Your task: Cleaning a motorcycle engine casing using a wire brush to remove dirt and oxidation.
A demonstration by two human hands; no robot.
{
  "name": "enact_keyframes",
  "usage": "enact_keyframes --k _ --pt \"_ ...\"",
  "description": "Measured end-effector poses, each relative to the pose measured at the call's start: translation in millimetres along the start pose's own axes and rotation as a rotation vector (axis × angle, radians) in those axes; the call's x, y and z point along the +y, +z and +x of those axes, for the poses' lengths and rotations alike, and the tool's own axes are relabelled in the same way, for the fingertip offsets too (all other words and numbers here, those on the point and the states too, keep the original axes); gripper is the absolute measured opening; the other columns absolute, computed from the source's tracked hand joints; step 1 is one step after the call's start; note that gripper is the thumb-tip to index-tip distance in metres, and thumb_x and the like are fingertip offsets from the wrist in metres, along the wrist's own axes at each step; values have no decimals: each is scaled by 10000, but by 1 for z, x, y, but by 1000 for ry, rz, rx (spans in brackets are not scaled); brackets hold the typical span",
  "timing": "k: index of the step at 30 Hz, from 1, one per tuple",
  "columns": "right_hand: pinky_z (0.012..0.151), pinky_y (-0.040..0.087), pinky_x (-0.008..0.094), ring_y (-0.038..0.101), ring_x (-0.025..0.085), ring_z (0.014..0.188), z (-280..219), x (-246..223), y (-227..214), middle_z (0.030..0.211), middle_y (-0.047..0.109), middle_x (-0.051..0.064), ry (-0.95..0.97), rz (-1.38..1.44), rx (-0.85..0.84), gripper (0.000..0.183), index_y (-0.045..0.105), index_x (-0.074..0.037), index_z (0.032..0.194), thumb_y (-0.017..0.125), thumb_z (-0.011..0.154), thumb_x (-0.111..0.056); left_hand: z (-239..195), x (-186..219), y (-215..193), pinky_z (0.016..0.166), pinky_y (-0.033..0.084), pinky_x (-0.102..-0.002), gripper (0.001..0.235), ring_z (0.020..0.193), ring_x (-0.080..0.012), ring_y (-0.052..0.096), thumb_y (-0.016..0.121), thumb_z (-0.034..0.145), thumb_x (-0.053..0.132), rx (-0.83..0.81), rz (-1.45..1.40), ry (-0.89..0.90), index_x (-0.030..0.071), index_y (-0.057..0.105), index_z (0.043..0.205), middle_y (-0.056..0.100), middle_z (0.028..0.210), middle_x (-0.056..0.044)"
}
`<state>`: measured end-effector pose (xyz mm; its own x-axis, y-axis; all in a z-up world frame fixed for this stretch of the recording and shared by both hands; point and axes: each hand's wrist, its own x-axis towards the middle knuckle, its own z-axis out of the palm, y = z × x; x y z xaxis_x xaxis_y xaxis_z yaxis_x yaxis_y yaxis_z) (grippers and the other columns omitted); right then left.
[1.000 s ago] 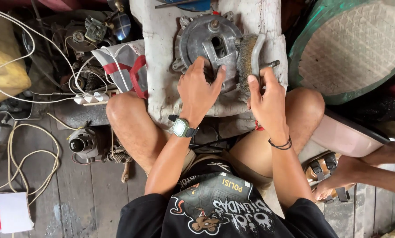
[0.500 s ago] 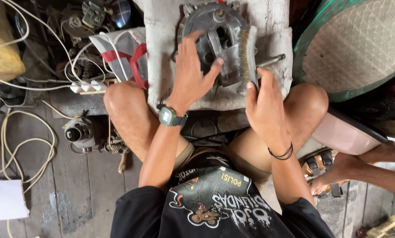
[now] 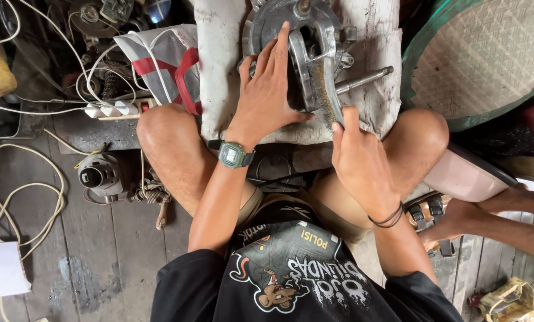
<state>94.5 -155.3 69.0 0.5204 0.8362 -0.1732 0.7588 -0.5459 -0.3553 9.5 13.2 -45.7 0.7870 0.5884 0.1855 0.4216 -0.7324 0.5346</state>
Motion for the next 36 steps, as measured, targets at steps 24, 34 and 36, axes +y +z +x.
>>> enact_keyframes --k 24,34,36 --pt "653 429 540 585 409 559 55 18 7 693 606 176 -108 240 15 181 436 -15 1187 482 1122 -178 5 0 10 1225 271 -503 1670 1435 -217 509 1075 422 501 18 -91 -27 97 -20 1617 433 1629 -61" --pt "493 412 535 612 440 506 72 4 -2 657 636 209 -172 270 67 140 458 12 1133 529 1100 -104 5 3 6 1249 236 -508 1634 1499 -251 470 1077 441 488 2 -47 -27 33 18 1598 470 1605 -154" --pt "508 417 536 615 435 520 74 1 -5 676 646 193 -134 270 72 140 462 -4 1125 536 1097 -120 8 5 2 1241 249 -496 1615 1478 -246 483 1072 437 484 4 -45 -22 28 40 1591 475 1595 -145"
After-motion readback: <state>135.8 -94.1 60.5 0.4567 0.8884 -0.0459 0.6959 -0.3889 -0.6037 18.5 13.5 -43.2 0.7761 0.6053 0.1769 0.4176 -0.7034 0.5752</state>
